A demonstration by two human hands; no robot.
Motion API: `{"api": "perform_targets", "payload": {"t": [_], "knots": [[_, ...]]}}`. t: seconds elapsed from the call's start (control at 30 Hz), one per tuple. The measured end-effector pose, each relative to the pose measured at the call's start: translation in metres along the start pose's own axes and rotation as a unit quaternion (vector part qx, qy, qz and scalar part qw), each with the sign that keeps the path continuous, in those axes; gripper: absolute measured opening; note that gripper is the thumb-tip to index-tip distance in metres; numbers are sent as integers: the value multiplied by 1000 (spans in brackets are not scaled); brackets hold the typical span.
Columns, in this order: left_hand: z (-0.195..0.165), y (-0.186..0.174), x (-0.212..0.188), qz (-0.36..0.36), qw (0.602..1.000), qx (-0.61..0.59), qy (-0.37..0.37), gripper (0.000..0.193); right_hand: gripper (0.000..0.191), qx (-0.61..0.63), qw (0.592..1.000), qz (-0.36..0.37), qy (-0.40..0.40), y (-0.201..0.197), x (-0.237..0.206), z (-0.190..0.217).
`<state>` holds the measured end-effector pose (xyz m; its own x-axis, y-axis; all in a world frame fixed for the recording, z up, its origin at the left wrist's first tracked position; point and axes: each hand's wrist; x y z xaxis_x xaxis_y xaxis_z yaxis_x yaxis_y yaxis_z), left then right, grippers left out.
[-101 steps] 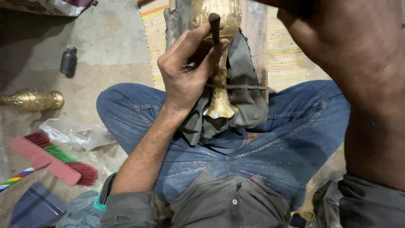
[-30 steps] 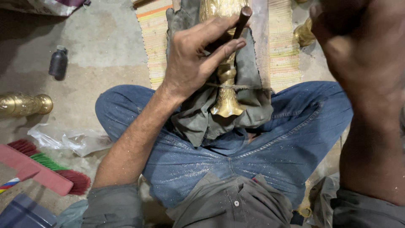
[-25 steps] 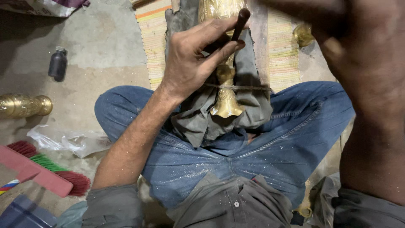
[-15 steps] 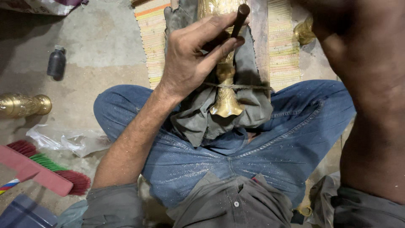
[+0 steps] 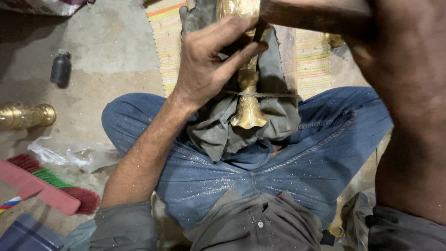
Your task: The person sits cross-legged on the floor with an engraved brass vase tied to a wooden board on their lap. They hold a steel punch against the vase's surface with one hand and strike it with a wooden mallet held in the other hand, working the embossed decoration and repositioning the punch repeatedly around the vase.
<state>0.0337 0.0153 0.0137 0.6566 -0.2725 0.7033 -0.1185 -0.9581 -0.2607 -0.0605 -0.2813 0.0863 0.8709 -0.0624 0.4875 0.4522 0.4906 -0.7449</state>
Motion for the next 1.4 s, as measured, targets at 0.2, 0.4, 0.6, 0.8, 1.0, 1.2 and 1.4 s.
{"api": "perform_targets", "payload": {"t": [0.2,0.4,0.6,0.8,1.0,1.2,1.4], "knots": [[-2,2,3,2,999,-36,-21,36,11,-36,999,-19,15,3,-1,6],[-1,-1,1,-1,1000,-14,-4,35,6,-46,997,-2,-67,-1,1,5],[-1,0,1,4,999,-32,-22,36,6,-33,997,-1,-68,-1,1,0],[-2,-2,2,4,999,-35,-13,35,6,-21,998,-7,-61,2,1,-7],[-1,0,-2,3,999,-35,-24,36,7,-11,999,-9,-53,2,-1,-17],[9,7,-4,-7,1000,-10,-1,39,7,7,999,0,-50,8,-1,-27],[9,6,-7,-13,1000,-16,1,39,8,19,999,-1,-42,9,-2,-37]]}}
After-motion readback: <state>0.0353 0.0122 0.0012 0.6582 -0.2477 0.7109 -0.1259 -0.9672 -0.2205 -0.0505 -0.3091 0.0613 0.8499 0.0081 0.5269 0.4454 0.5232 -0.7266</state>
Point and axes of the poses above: each hand's wrist, its own x-axis towards the middle knuckle, its own y-axis out of the palm, z = x × y, and after that the axes turned 15 degrees about -z, right-handed
